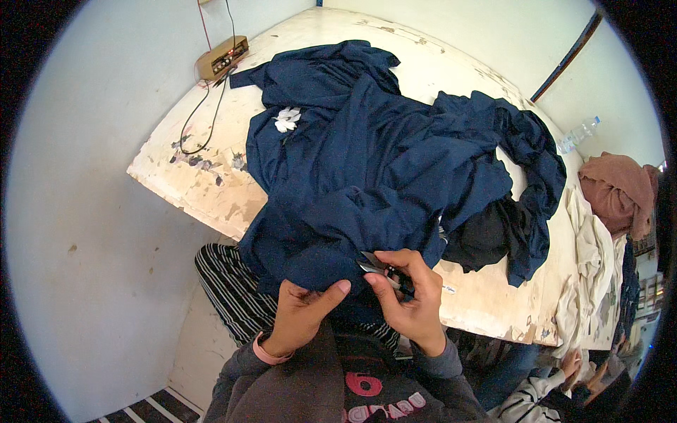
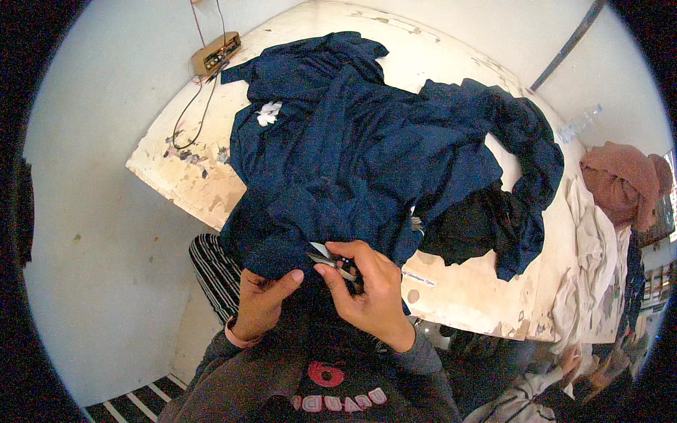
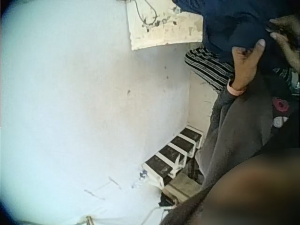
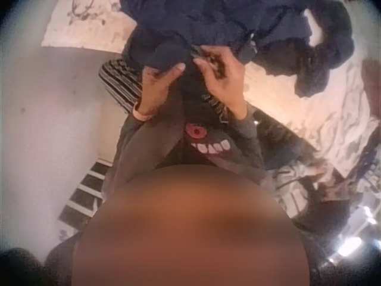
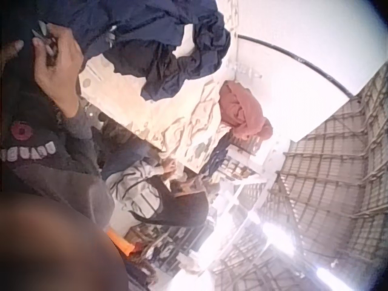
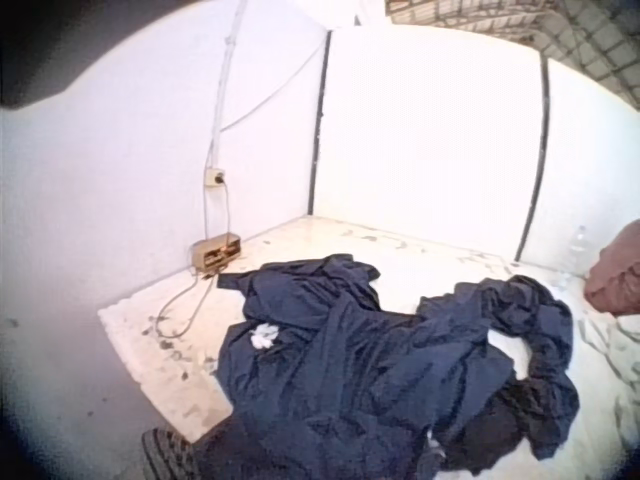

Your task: The person uses a seam ripper to remove loose threads and small fabric bits from a dark blue garment laid on a table. They repeatedly pick at the fabric, pull out threads, and adjust the garment to access different areas.

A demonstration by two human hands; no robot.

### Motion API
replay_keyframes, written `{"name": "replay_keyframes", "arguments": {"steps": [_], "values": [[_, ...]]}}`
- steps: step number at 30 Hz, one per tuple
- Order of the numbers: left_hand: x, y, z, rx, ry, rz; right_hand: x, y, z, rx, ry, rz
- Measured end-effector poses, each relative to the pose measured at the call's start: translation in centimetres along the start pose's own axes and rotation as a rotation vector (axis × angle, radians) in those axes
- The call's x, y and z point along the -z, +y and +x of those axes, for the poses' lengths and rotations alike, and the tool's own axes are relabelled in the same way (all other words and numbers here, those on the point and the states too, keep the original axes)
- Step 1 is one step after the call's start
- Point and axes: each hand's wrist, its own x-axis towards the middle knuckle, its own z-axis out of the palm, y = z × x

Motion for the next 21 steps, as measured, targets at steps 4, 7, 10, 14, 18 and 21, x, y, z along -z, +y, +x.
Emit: {"name": "replay_keyframes", "arguments": {"steps": [4,7,10,14,18,21], "values": [[-0.4,0.5,0.0,0.011,-0.064,0.058,0.3,-0.6,0.8,0.103,-0.019,-0.088],[-0.5,0.2,-0.1,0.008,-0.089,0.059,0.6,-0.4,0.9,0.183,-0.028,-0.165],[-0.3,0.0,-0.2,-0.002,-0.078,0.051,0.7,-1.0,0.8,0.186,-0.065,-0.246],[-0.2,-0.1,-0.3,-0.004,-0.09,0.038,0.8,-0.9,0.5,0.177,-0.061,-0.264],[-0.2,-0.3,-0.3,-0.013,-0.092,0.081,0.2,0.2,0.6,0.221,0.017,-0.174],[0.1,-0.9,-0.3,-0.054,-0.076,0.14,0.1,0.8,0.2,0.204,0.028,-0.119]]}}
